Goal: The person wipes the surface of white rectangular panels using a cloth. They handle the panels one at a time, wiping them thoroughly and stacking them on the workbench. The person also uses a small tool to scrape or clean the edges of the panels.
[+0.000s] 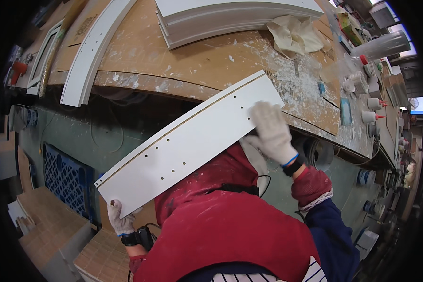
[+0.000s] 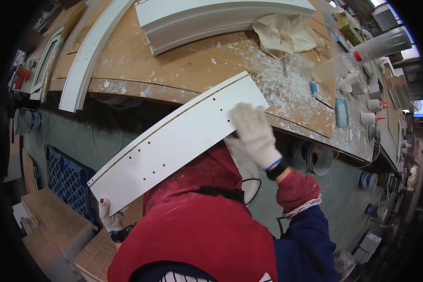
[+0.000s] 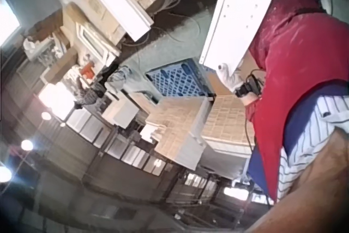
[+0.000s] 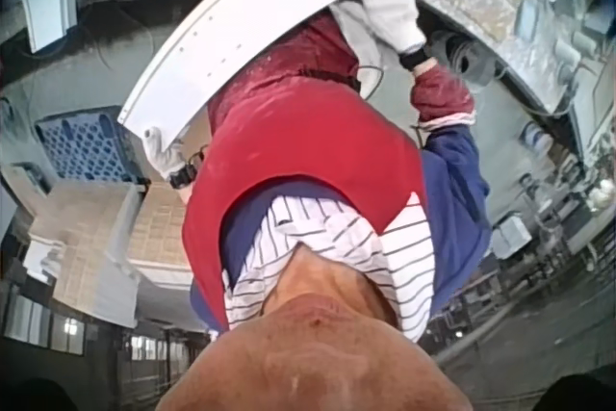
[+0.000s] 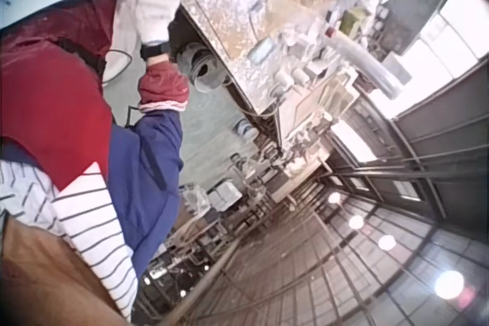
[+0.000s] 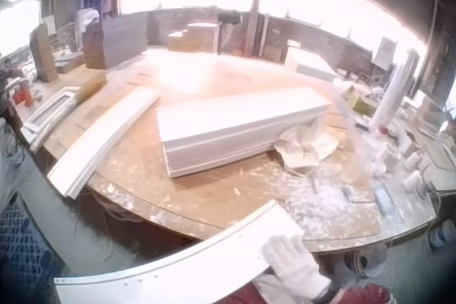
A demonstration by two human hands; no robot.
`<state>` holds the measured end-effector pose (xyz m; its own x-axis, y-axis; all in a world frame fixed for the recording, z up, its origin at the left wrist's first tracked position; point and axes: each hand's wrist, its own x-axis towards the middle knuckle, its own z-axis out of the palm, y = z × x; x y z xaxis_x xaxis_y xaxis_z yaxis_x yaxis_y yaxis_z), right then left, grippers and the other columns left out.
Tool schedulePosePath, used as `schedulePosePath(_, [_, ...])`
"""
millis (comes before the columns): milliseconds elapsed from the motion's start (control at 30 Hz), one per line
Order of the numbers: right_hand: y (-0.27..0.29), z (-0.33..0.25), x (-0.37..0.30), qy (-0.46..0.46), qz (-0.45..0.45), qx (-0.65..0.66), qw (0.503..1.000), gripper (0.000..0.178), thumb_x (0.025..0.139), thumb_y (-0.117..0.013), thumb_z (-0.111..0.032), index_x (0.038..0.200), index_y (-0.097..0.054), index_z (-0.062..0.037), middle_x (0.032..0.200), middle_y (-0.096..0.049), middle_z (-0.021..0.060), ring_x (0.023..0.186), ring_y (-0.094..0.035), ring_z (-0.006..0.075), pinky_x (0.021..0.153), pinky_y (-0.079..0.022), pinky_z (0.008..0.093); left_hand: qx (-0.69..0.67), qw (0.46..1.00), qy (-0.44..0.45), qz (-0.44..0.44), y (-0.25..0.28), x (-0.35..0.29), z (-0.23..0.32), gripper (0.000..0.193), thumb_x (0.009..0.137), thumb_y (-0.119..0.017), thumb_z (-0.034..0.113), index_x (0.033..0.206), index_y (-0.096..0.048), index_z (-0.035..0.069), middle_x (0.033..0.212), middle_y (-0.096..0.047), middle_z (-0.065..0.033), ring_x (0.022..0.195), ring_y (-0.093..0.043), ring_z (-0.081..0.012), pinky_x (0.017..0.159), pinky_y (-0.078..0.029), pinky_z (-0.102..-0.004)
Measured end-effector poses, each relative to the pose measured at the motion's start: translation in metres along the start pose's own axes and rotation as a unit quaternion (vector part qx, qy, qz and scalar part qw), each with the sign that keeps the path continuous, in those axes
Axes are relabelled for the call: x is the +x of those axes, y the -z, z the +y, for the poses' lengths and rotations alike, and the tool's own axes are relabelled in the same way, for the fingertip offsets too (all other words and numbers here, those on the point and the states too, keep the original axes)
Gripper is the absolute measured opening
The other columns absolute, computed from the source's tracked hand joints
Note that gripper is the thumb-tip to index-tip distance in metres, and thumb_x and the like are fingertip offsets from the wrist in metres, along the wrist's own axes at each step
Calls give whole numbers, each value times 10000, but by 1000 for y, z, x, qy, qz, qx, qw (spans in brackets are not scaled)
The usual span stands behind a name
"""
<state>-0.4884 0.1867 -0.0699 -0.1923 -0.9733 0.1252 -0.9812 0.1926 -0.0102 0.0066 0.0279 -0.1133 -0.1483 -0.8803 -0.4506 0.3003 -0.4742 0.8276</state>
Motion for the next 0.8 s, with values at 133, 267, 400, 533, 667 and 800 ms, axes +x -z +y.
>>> schedulePosePath(133, [19, 82, -23, -238, -122, -121, 956, 974, 690, -763, -461, 1422, -310, -4, 1444, -384, 196, 1330, -373, 346, 1059, -327, 460, 14, 998, 35, -42, -18, 1, 9, 426, 904, -608, 256, 1193, -444, -11, 994, -597, -175, 524, -529, -172, 381, -343, -245])
schedulePosePath(267, [32, 52, -29, -262, -36, 58, 963, 741, 767, -728, -381, 1333, -438, -1, 1314, -510, 201, 1179, -522, 341, 967, -426, 401, -37, 998, 13, -47, -38, -8, 19, 482, 828, -594, 87, 1248, -420, -73, 1095, -601, -178, 938, -657, -258, 737, -584, -352])
schedulePosePath(400, [-5, 0, -24, -399, -128, 685, 595, 454, 960, -522, -396, 1201, -519, -12, 1036, -617, 130, 857, -629, 245, 698, -544, 358, 25, 1000, 6, -6, -32, -1, 25, 425, 812, -595, 76, 1205, -502, -59, 1063, -605, -117, 889, -637, -189, 744, -539, -304])
schedulePosePath(533, [-9, -78, 17, -338, -39, 831, 440, 403, 998, -453, -350, 1235, -486, -26, 1097, -618, 143, 843, -648, 242, 593, -574, 345, 60, 997, 49, 23, -26, -10, 38, 417, 811, -589, 56, 1206, -515, -56, 1007, -609, -87, 850, -623, -152, 715, -520, -255])
schedulePosePath(667, [-3, -90, 39, -326, -106, 846, 409, 377, 990, -480, -309, 1222, -492, -11, 1040, -634, 151, 850, -651, 242, 575, -598, 319, -47, 996, -14, 70, -10, -31, 43, 411, 819, -583, 47, 1211, -514, -55, 964, -606, -67, 826, -615, -136, 687, -515, -233])
schedulePosePath(800, [1, -102, 86, -222, -241, 841, 430, 383, 953, -544, -229, 1193, -499, 66, 956, -646, 184, 784, -664, 255, 622, -593, 355, -96, 983, -112, 108, 69, -60, 3, 447, 829, -614, 186, 1183, -489, -56, 1105, -599, -187, 979, -637, -303, 842, -550, -428])
